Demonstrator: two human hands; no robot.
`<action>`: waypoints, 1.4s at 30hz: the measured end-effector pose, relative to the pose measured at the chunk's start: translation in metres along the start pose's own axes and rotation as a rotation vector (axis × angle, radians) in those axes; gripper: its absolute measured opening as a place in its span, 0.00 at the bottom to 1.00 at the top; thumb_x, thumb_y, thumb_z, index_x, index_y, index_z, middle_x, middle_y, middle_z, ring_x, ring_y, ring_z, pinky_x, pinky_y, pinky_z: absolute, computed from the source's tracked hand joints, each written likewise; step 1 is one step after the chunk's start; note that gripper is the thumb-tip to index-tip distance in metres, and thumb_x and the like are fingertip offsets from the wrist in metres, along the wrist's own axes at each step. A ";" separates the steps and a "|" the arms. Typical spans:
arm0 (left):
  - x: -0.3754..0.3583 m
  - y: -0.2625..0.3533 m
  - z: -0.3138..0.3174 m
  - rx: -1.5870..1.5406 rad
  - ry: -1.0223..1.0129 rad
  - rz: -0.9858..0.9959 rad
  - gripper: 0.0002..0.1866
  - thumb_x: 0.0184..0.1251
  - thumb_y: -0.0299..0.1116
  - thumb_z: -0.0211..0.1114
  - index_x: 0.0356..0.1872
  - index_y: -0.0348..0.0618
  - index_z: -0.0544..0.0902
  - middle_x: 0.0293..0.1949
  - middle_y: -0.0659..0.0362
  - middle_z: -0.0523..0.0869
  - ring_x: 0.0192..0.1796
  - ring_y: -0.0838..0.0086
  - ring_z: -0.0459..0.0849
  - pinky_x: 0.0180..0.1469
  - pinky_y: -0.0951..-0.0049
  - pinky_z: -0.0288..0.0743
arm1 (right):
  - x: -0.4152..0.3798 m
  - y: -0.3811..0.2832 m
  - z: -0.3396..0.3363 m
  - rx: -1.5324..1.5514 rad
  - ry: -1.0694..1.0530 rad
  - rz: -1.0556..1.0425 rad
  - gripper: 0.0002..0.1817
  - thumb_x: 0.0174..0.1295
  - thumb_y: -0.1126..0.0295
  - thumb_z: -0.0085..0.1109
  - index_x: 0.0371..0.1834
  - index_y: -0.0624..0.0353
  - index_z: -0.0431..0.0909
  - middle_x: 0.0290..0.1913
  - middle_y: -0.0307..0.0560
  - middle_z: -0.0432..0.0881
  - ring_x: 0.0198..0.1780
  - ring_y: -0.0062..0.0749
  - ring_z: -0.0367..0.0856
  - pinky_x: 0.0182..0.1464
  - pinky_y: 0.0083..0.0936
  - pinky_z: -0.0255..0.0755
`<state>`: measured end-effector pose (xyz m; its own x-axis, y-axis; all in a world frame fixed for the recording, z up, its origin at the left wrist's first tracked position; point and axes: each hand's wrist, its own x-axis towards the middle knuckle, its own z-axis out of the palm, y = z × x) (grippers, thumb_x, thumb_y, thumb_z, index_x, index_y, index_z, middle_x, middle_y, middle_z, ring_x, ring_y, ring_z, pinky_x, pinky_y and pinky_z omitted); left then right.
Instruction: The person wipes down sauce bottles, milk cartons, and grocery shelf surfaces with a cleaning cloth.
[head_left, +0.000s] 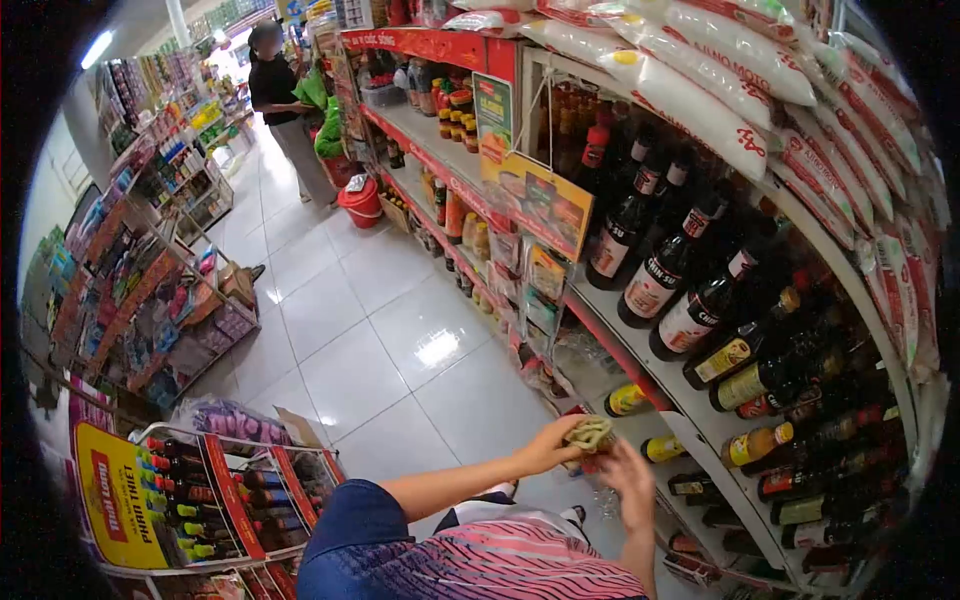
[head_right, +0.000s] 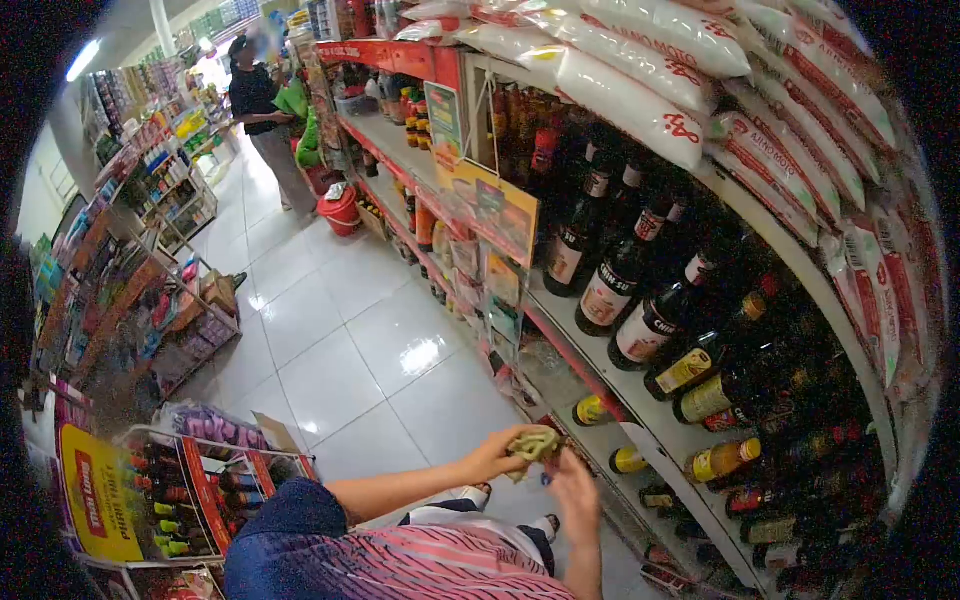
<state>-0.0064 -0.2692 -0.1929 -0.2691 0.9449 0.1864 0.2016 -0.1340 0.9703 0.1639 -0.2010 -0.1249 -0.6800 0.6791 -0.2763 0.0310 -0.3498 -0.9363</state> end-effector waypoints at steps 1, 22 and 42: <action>-0.007 -0.001 -0.003 -0.080 0.016 -0.123 0.26 0.48 0.30 0.59 0.51 0.37 0.65 0.47 0.50 0.73 0.49 0.64 0.72 0.52 0.70 0.63 | -0.001 -0.004 -0.011 -0.215 0.081 -0.166 0.26 0.53 0.72 0.51 0.57 0.62 0.59 0.57 0.49 0.62 0.56 0.34 0.63 0.56 0.28 0.57; -0.067 0.031 0.165 -0.749 0.709 -0.511 0.17 0.53 0.36 0.58 0.42 0.36 0.73 0.36 0.59 0.78 0.39 0.77 0.75 0.42 0.79 0.67 | 0.011 -0.066 -0.201 -1.071 0.464 -0.793 0.22 0.53 0.77 0.49 0.54 0.56 0.61 0.54 0.51 0.60 0.55 0.44 0.60 0.51 0.39 0.61; -0.114 0.003 0.176 0.772 0.681 0.016 0.16 0.63 0.41 0.47 0.29 0.35 0.66 0.25 0.50 0.73 0.26 0.56 0.71 0.31 0.64 0.65 | -0.005 -0.044 -0.196 -0.262 0.059 -0.669 0.14 0.50 0.79 0.54 0.40 0.60 0.65 0.38 0.41 0.70 0.42 0.27 0.68 0.49 0.22 0.61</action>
<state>0.1905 -0.3252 -0.2388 -0.6891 0.5429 0.4800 0.6957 0.3105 0.6477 0.3094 -0.0628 -0.1245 -0.5743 0.7304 0.3698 -0.1983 0.3142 -0.9284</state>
